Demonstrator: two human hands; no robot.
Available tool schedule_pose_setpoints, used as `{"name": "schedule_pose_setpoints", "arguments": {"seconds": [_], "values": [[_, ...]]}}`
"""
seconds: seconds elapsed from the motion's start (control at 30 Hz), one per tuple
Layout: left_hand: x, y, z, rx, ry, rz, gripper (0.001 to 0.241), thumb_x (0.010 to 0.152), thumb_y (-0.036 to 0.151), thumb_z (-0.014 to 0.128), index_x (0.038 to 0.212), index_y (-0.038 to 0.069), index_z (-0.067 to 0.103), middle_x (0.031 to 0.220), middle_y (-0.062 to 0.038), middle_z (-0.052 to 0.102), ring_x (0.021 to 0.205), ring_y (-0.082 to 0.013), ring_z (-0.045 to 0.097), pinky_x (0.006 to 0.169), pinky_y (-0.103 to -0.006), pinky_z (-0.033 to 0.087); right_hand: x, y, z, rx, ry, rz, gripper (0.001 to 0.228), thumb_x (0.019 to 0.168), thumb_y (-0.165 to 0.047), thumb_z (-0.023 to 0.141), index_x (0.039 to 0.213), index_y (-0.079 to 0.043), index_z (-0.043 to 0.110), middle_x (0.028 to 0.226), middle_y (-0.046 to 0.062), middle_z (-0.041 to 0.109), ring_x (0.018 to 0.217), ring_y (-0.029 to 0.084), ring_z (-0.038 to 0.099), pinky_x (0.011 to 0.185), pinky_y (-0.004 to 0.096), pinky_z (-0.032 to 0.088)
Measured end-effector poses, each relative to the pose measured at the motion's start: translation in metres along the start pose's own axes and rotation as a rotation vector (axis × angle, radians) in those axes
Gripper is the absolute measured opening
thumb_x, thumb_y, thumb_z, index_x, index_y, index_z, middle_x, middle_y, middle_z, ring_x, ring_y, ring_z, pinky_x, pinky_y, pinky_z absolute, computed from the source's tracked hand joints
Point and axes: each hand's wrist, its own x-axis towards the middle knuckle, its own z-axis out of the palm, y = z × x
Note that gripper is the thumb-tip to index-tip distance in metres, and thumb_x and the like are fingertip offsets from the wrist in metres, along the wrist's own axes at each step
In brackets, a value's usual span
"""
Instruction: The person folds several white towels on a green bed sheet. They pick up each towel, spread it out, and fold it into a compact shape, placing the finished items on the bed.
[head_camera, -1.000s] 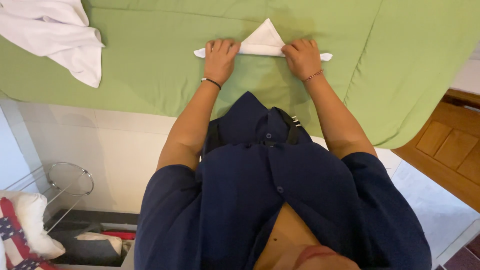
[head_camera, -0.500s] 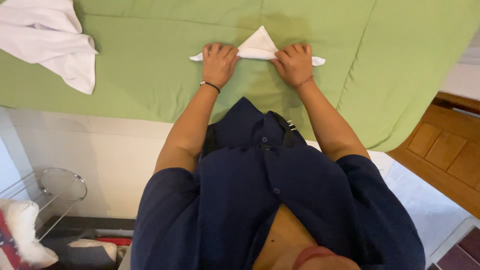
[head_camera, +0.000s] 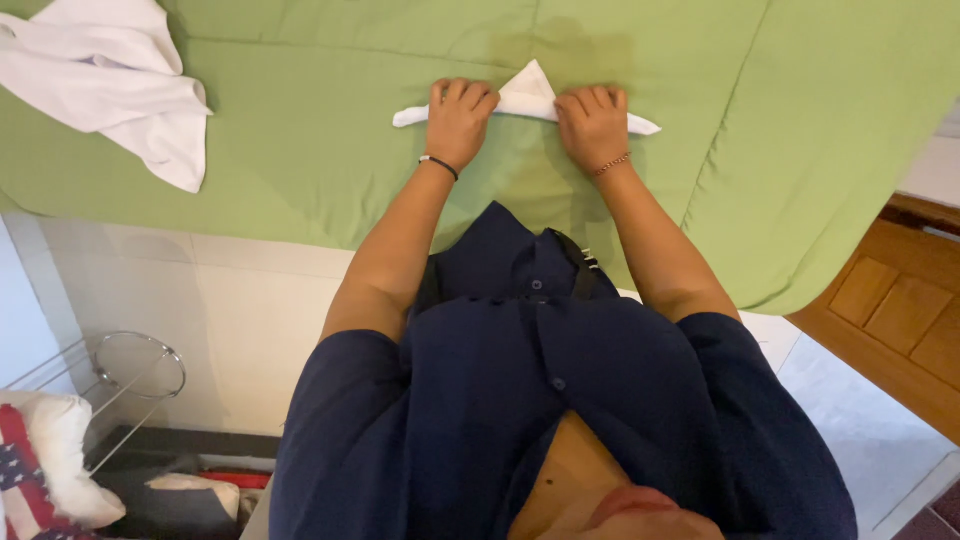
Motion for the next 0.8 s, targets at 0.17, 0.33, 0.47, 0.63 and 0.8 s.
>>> {"name": "schedule_pose_setpoints", "arguments": {"seconds": [0.17, 0.33, 0.47, 0.63, 0.8], "values": [[0.013, 0.012, -0.033, -0.059, -0.013, 0.044, 0.031, 0.08, 0.026, 0.075, 0.107, 0.011, 0.069, 0.112, -0.004, 0.067, 0.103, -0.0267, 0.058, 0.095, -0.051, 0.04, 0.009, -0.004, -0.014, 0.068, -0.044, -0.031, 0.027, 0.086, -0.026, 0.083, 0.105, -0.011, 0.069, 0.108, 0.003, 0.069, 0.101, 0.026, 0.06, 0.093, 0.047, 0.04], [0.013, 0.003, -0.007, -0.062, -0.049, -0.048, 0.022, 0.092, 0.026, 0.075, 0.11, 0.014, 0.07, 0.11, 0.001, 0.066, 0.107, -0.0234, 0.057, 0.099, -0.0487, 0.038, 0.01, 0.005, 0.002, 0.038, -0.047, -0.004, 0.016, 0.094, -0.021, 0.081, 0.103, -0.014, 0.071, 0.106, 0.0, 0.069, 0.105, 0.024, 0.061, 0.096, 0.046, 0.041], [0.023, 0.001, 0.009, -0.02, -0.082, -0.129, 0.014, 0.095, 0.025, 0.073, 0.104, 0.014, 0.07, 0.104, 0.0, 0.066, 0.104, -0.024, 0.056, 0.099, -0.0474, 0.038, 0.018, 0.009, 0.007, 0.004, -0.084, 0.068, 0.01, 0.098, -0.017, 0.077, 0.099, -0.014, 0.068, 0.1, 0.002, 0.067, 0.103, 0.027, 0.06, 0.094, 0.046, 0.041], [0.029, -0.001, 0.019, -0.017, -0.041, -0.144, 0.011, 0.095, 0.025, 0.071, 0.099, 0.014, 0.069, 0.1, -0.002, 0.064, 0.1, -0.0261, 0.055, 0.092, -0.0449, 0.038, 0.015, 0.014, 0.016, 0.018, -0.083, 0.097, 0.008, 0.1, -0.014, 0.073, 0.104, -0.013, 0.066, 0.103, 0.001, 0.068, 0.104, 0.026, 0.06, 0.097, 0.047, 0.04], [0.032, -0.002, 0.021, 0.016, -0.076, -0.159, 0.01, 0.094, 0.024, 0.071, 0.096, 0.014, 0.067, 0.095, -0.003, 0.063, 0.096, -0.0271, 0.055, 0.088, -0.0452, 0.039, 0.026, 0.001, -0.014, 0.054, -0.001, -0.058, 0.017, 0.095, -0.017, 0.075, 0.108, -0.012, 0.065, 0.111, 0.003, 0.069, 0.107, 0.026, 0.061, 0.1, 0.046, 0.039]]}}
